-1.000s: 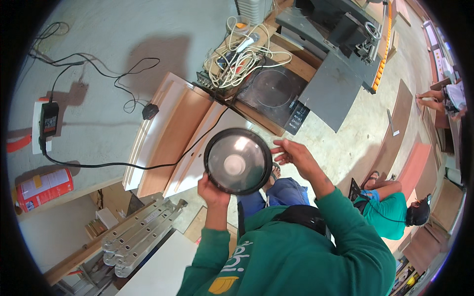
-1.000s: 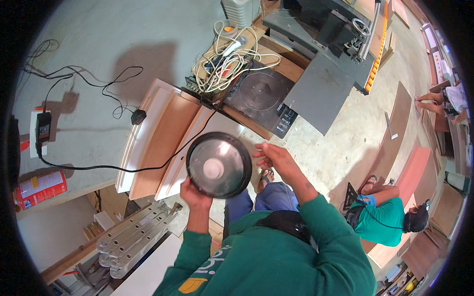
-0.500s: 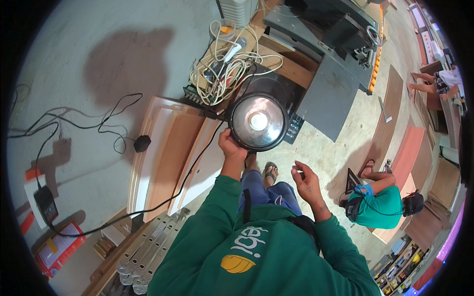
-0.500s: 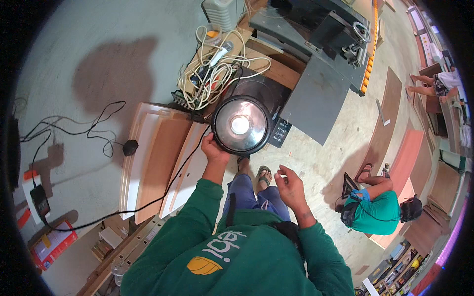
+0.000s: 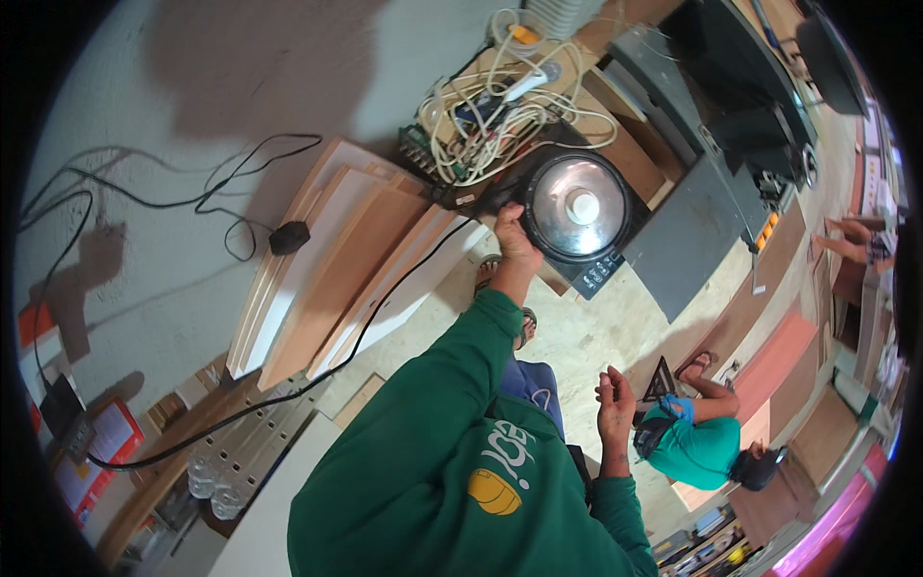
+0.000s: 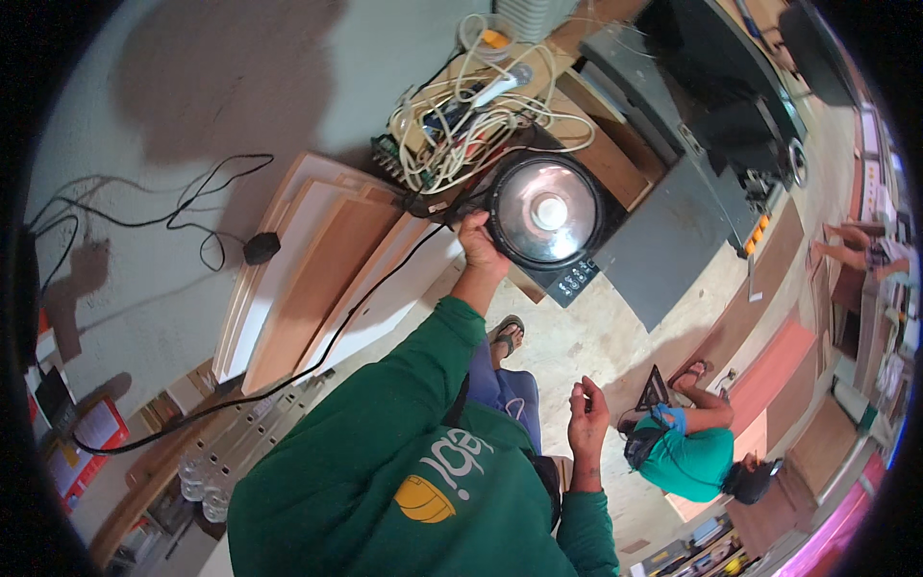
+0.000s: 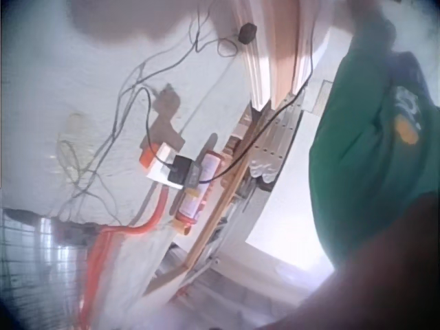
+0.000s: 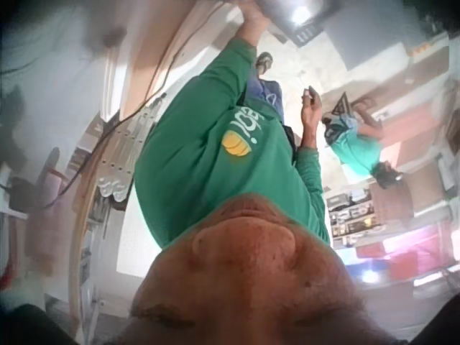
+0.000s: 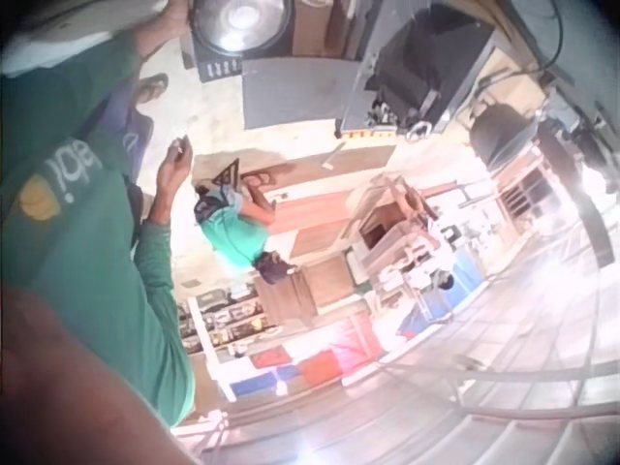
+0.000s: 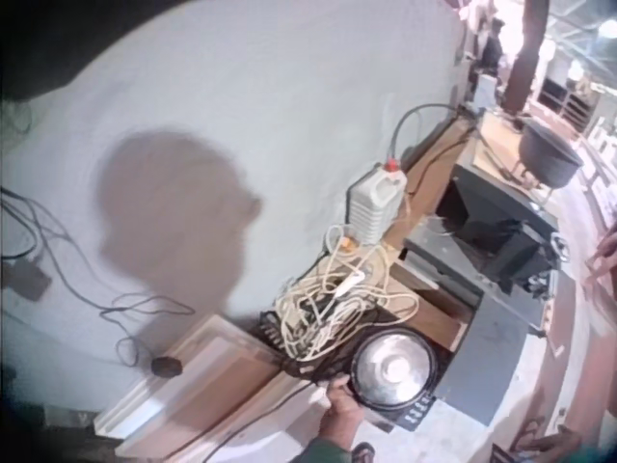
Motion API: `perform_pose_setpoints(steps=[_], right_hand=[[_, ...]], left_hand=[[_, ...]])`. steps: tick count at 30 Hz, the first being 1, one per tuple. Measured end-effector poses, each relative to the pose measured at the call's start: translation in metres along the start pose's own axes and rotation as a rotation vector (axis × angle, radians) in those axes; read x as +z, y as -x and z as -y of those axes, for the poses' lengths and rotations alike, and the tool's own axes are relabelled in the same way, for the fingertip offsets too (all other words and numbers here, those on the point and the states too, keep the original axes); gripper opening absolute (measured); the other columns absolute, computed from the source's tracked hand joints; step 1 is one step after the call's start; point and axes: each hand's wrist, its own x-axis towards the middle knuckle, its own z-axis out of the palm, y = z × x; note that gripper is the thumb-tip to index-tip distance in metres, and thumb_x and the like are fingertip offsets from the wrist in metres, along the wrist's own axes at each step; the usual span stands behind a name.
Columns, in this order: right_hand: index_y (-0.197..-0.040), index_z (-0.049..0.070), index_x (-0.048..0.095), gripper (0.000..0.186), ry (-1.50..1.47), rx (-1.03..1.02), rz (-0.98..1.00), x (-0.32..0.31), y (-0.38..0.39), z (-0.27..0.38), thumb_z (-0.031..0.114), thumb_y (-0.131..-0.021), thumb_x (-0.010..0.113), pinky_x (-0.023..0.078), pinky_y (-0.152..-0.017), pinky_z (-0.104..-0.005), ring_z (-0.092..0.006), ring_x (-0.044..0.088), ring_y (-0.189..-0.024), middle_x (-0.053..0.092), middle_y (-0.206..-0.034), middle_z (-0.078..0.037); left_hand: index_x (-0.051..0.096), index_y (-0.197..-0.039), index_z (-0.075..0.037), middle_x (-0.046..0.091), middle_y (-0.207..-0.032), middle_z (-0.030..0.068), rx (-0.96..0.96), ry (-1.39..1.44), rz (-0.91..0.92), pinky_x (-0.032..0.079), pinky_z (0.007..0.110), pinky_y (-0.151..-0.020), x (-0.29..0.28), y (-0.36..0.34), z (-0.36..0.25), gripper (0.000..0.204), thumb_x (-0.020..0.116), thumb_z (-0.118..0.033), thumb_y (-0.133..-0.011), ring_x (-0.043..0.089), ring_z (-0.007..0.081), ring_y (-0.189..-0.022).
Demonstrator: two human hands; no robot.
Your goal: The person washes a small pot in a sink, places a lid on it, and then walks to a wall station to plug in several power adapters and manage cords.
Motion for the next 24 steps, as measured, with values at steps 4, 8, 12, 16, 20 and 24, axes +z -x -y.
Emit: perform_pose_setpoints(steps=[4,8,12,16,20,24], right_hand=[[-0.131,-0.003,0.061,0.045,-0.053,0.011,-0.043,-0.008,0.002,-0.01,0.029,-0.101,0.064,0.054,-0.074,-0.0294,-0.0145,0.065,-0.085,0.069,-0.103,-0.009],[-0.131,-0.003,0.061,0.043,-0.05,0.022,-0.039,-0.017,-0.001,-0.023,0.029,-0.101,0.063,0.054,-0.074,-0.029,-0.0149,0.065,-0.086,0.07,-0.105,-0.01],[-0.132,-0.004,0.061,0.046,-0.013,0.018,-0.021,-0.024,-0.006,-0.034,0.03,-0.101,0.064,0.054,-0.074,-0.0292,-0.0155,0.066,-0.087,0.07,-0.108,-0.011],[-0.132,-0.005,0.06,0.05,0.021,-0.019,0.026,-0.033,-0.007,-0.045,0.032,-0.1,0.065,0.055,-0.074,-0.0293,-0.0149,0.065,-0.086,0.069,-0.106,-0.011],[-0.132,-0.005,0.06,0.05,0.028,-0.003,0.009,-0.035,0.0,-0.059,0.033,-0.1,0.065,0.054,-0.075,-0.029,-0.0142,0.065,-0.086,0.068,-0.103,-0.009],[-0.132,-0.004,0.06,0.049,0.079,-0.033,0.011,-0.038,0.003,-0.062,0.033,-0.1,0.065,0.055,-0.075,-0.0306,-0.0151,0.066,-0.087,0.069,-0.101,-0.01]], left_hand=[[0.064,-0.089,-0.014,0.069,-0.099,0.0035,0.018,0.009,-0.094,0.052,0.037,-0.093,-0.002,-0.007,0.01,0.013,0.062,-0.018,-0.077,0.066,0.0232,-0.096],[0.059,-0.089,-0.016,0.063,-0.095,-0.0003,0.072,-0.021,-0.171,0.05,0.034,-0.091,-0.003,-0.004,0.02,0.011,0.061,-0.017,-0.079,0.063,0.0203,-0.093],[0.058,-0.09,-0.017,0.061,-0.096,-0.0011,0.101,-0.094,-0.134,0.047,0.033,-0.094,-0.012,-0.01,0.019,0.01,0.06,-0.017,-0.08,0.059,0.0193,-0.097],[0.058,-0.09,-0.018,0.057,-0.091,-0.0019,0.236,-0.311,-0.144,0.048,0.034,-0.083,-0.029,-0.021,0.013,0.01,0.061,-0.024,-0.084,0.058,0.0179,-0.088],[0.067,-0.092,-0.008,0.062,-0.087,0.0026,0.005,-0.622,-0.223,0.05,0.031,-0.071,0.005,0.02,-0.026,0.018,0.06,-0.025,-0.089,0.057,0.0126,-0.076],[0.067,-0.093,-0.004,0.072,-0.094,0.0165,0.768,-1.397,-0.35,0.054,0.04,-0.077,-0.016,0.042,-0.061,0.014,0.059,-0.016,-0.092,0.07,0.0324,-0.088]])
